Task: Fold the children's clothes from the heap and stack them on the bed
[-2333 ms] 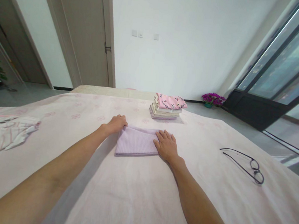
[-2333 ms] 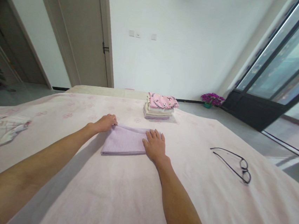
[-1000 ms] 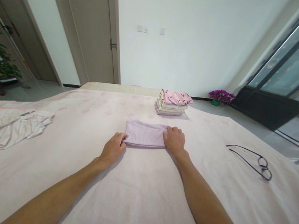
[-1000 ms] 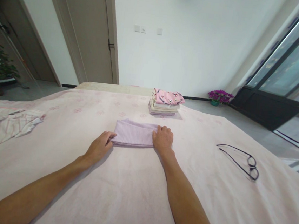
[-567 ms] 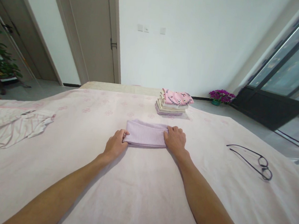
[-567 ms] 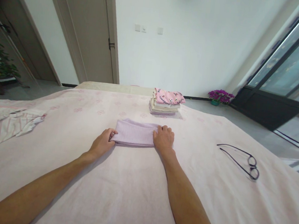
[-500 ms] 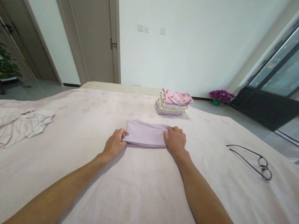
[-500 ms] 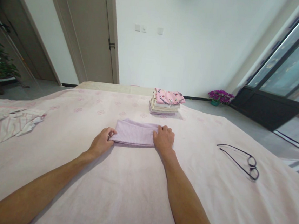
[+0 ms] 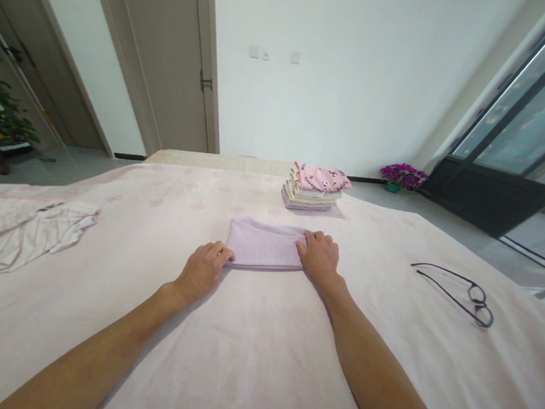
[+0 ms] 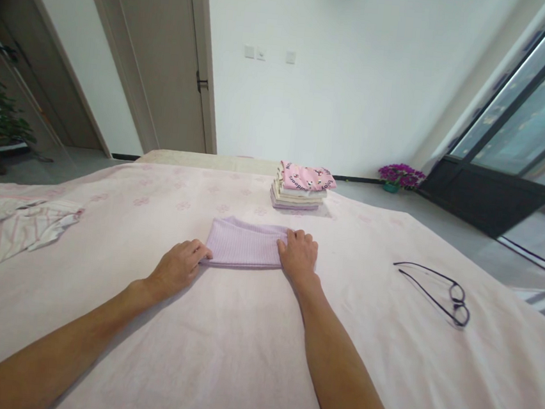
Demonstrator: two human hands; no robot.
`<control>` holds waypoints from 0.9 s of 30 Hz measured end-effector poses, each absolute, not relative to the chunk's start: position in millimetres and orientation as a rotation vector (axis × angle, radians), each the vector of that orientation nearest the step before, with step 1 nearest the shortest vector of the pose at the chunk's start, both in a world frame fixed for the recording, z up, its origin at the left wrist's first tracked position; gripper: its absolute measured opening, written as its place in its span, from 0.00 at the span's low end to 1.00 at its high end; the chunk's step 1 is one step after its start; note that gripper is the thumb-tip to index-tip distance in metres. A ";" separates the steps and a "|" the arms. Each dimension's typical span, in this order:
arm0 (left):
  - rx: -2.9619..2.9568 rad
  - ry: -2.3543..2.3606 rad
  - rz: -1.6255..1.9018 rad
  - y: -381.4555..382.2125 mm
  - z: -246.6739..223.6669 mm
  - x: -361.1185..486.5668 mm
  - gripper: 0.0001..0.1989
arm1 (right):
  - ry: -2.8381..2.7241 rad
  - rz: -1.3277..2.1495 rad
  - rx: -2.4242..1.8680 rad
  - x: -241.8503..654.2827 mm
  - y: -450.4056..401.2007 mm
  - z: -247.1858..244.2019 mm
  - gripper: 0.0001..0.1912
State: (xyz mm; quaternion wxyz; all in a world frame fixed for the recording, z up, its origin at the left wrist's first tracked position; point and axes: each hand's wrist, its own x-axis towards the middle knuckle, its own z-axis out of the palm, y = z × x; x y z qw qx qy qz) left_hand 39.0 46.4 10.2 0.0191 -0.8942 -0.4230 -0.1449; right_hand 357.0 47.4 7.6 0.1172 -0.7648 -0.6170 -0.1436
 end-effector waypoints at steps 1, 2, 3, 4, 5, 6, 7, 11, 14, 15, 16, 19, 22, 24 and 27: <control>-2.775 -1.330 -0.425 45.0 14.6 39.3 0.20 | -1.801 -0.412 -2.240 356.6 47.1 8.3 0.22; -2.769 -1.355 -0.406 44.2 20.0 40.3 0.19 | -1.797 -0.405 -2.242 356.2 46.8 9.1 0.22; -2.759 -1.386 -0.392 44.0 26.1 42.5 0.15 | -1.796 -0.399 -2.239 355.8 46.5 10.0 0.22; -2.750 -1.412 -0.383 44.5 32.4 46.0 0.12 | -1.794 -0.395 -2.237 355.5 46.2 10.7 0.21; -2.744 -1.431 -0.387 45.9 38.5 51.2 0.10 | -1.792 -0.390 -2.235 355.1 46.1 11.2 0.21; -2.747 -1.433 -0.410 48.2 43.7 58.0 0.11 | -1.791 -0.384 -2.234 354.8 46.0 11.6 0.21; -2.761 -1.412 -0.452 51.4 47.6 66.3 0.15 | -1.788 -0.379 -2.234 354.6 46.0 11.8 0.21; -2.851 -1.240 -0.595 69.9 42.1 105.6 0.22 | -1.788 -0.369 -2.241 354.5 46.2 11.4 0.22; -2.827 -1.346 -0.458 82.5 19.9 125.2 0.26 | -1.799 -0.378 -2.246 355.1 45.5 11.4 0.22; -2.801 -1.404 -0.410 85.4 12.1 128.1 0.28 | -1.802 -0.384 -2.247 355.4 45.2 11.6 0.22; -2.773 -1.454 -0.376 87.8 5.1 129.1 0.29 | -1.805 -0.389 -2.248 355.7 44.8 11.9 0.22; -2.716 -1.551 -0.336 92.9 -6.9 124.8 0.32 | -1.813 -0.389 -2.251 357.0 43.9 12.7 0.22; -2.704 -1.648 -0.289 97.1 -6.9 115.4 0.33 | -1.821 -0.371 -2.248 358.9 43.1 12.9 0.22; -2.705 -1.696 -0.273 99.0 -5.1 108.7 0.33 | -1.820 -0.376 -2.233 360.3 42.6 12.3 0.22; -2.673 -1.776 -0.336 99.4 -5.3 99.1 0.33 | -1.807 -0.398 -2.203 361.8 42.4 10.0 0.21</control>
